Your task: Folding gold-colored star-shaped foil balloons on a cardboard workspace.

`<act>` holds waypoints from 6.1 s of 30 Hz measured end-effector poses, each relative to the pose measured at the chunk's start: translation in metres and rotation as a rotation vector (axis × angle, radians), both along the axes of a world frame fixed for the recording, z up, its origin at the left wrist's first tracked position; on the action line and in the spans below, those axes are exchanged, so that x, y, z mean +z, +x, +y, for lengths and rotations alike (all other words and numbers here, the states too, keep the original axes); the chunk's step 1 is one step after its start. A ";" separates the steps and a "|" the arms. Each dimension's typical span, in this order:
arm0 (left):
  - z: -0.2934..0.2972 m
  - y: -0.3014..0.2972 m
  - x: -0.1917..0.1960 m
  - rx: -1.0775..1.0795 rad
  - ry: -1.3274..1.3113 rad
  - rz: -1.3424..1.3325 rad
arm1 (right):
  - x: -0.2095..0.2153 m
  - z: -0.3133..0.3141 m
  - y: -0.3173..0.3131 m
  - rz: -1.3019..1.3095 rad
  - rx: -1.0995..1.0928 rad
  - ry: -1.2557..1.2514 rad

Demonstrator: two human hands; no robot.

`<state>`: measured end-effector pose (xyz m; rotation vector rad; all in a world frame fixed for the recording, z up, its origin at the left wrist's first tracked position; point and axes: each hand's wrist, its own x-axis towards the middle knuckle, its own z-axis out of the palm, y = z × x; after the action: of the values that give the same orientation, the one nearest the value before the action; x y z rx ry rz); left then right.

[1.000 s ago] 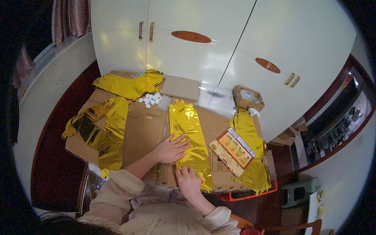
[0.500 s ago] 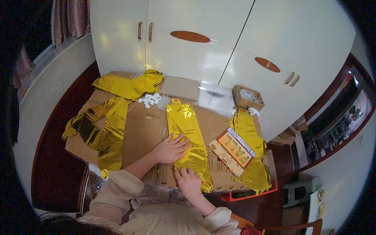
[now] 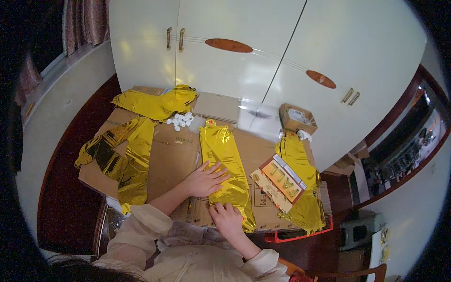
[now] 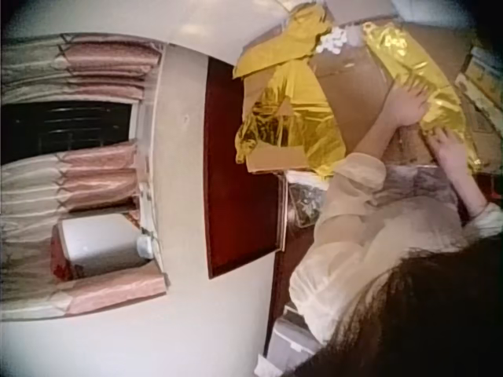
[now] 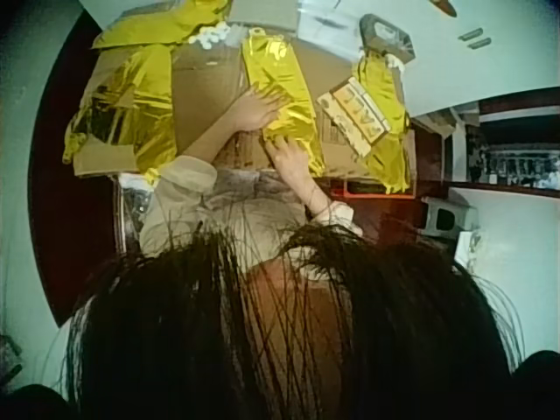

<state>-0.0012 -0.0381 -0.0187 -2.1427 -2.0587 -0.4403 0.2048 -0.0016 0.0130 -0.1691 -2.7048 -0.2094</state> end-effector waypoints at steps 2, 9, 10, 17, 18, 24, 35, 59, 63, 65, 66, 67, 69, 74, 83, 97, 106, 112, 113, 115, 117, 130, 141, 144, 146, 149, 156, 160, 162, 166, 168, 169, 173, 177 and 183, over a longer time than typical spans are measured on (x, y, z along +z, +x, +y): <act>0.000 0.000 0.000 -0.003 0.010 0.006 | -0.001 0.001 0.001 0.001 0.009 0.001; 0.002 0.000 -0.003 -0.004 0.000 0.026 | 0.001 0.000 0.000 -0.008 -0.008 -0.016; 0.002 -0.001 -0.003 -0.005 -0.016 0.024 | 0.001 0.000 0.000 -0.008 -0.008 -0.018; 0.004 -0.001 -0.003 -0.044 -0.044 0.056 | 0.001 -0.002 0.003 0.027 -0.011 -0.013; 0.004 -0.001 -0.002 -0.048 -0.051 0.056 | 0.002 -0.003 0.004 0.029 -0.019 -0.014; 0.009 0.001 -0.001 -0.097 -0.062 0.063 | 0.004 -0.005 0.005 0.009 -0.062 -0.009; 0.001 -0.002 -0.001 0.002 0.059 -0.009 | 0.028 -0.006 0.017 0.012 -0.081 -0.193; 0.010 -0.025 0.014 -0.066 -0.127 0.088 | 0.015 0.258 0.094 -0.343 -0.693 -0.463; 0.010 -0.012 0.015 -0.108 -0.070 0.058 | 0.017 0.275 0.089 -0.394 -0.721 -0.490; 0.012 0.001 0.022 -0.173 -0.091 0.050 | 0.017 0.279 0.086 -0.414 -0.779 -0.451; 0.014 0.008 0.025 -0.205 -0.114 0.051 | 0.018 0.281 0.085 -0.425 -0.806 -0.427; 0.014 0.011 0.027 -0.235 -0.137 0.053 | 0.020 0.283 0.083 -0.445 -0.824 -0.427; 0.012 0.013 0.018 -0.230 -0.141 0.090 | 0.023 0.286 0.081 -0.479 -0.858 -0.426; 0.016 0.009 0.019 -0.195 -0.138 -0.013 | 0.014 0.323 0.098 -0.250 -0.622 -0.506; 0.030 -0.007 0.105 -0.002 0.029 -0.890 | 0.158 0.262 0.033 -0.036 -0.200 -0.523; 0.031 -0.046 0.078 0.252 0.416 -0.887 | 0.207 0.203 -0.049 0.109 0.276 -0.399; -0.035 -0.060 0.071 0.329 0.072 -1.438 | 0.132 0.179 -0.086 0.212 0.272 -0.236; -0.048 -0.078 0.026 0.530 0.024 -1.386 | 0.021 0.155 -0.061 -0.114 0.459 -0.268; -0.048 -0.078 0.023 0.539 0.018 -1.355 | 0.011 0.155 -0.058 -0.141 0.473 -0.312; -0.047 -0.075 0.024 0.584 0.019 -1.268 | 0.001 0.156 -0.053 -0.196 0.501 -0.398; -0.046 -0.075 0.021 0.607 0.006 -1.170 | -0.005 0.157 -0.047 -0.200 0.492 -0.490; -0.048 -0.040 0.034 0.612 0.022 -0.792 | -0.006 0.141 -0.001 -0.167 0.436 -0.610; -0.050 -0.008 0.039 -0.110 0.111 -0.061 | -0.006 0.140 0.004 -0.200 0.405 -0.527; -0.049 0.001 0.024 -0.162 0.078 -0.092 | -0.006 0.141 0.007 -0.212 0.394 -0.483; -0.051 0.000 0.019 -0.117 0.066 -0.132 | 0.001 0.141 0.015 -0.237 0.385 -0.466; -0.052 0.000 0.017 -0.059 -0.005 -0.214 | 0.036 0.120 0.047 -0.399 0.359 -0.413; -0.051 0.001 0.021 -0.022 -0.091 -0.337 | 0.012 0.078 0.080 -0.370 0.331 -0.126; -0.053 -0.002 0.015 -0.036 -0.064 -0.323 | -0.001 0.073 0.068 -0.089 0.399 -0.174; -0.053 -0.002 0.015 -0.039 -0.073 -0.316 | -0.002 0.078 0.059 0.000 0.448 -0.273; -0.053 -0.002 0.022 0.014 -0.172 -0.330 | 0.008 0.101 0.027 0.154 0.403 -0.557; -0.053 -0.006 0.023 0.008 -0.281 -0.254 | -0.002 0.123 0.002 0.114 0.291 -0.714; -0.052 -0.010 0.023 -0.018 -0.361 -0.168 | 0.009 0.127 -0.015 0.113 0.230 -0.810; -0.049 -0.019 0.010 -0.018 -0.391 -0.129 | -0.017 0.167 -0.069 -0.072 0.017 -1.082; -0.051 -0.011 0.021 0.079 -0.273 -0.414 | -0.027 0.179 -0.093 -0.069 0.092 -1.056; -0.054 -0.004 0.037 0.262 -0.207 -0.639 | -0.026 0.166 -0.092 0.049 0.156 -0.712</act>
<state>-0.0047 -0.0926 0.0178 -1.9551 -2.7824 -1.0198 0.1129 0.1649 -0.0129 -0.1611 -2.6063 0.7971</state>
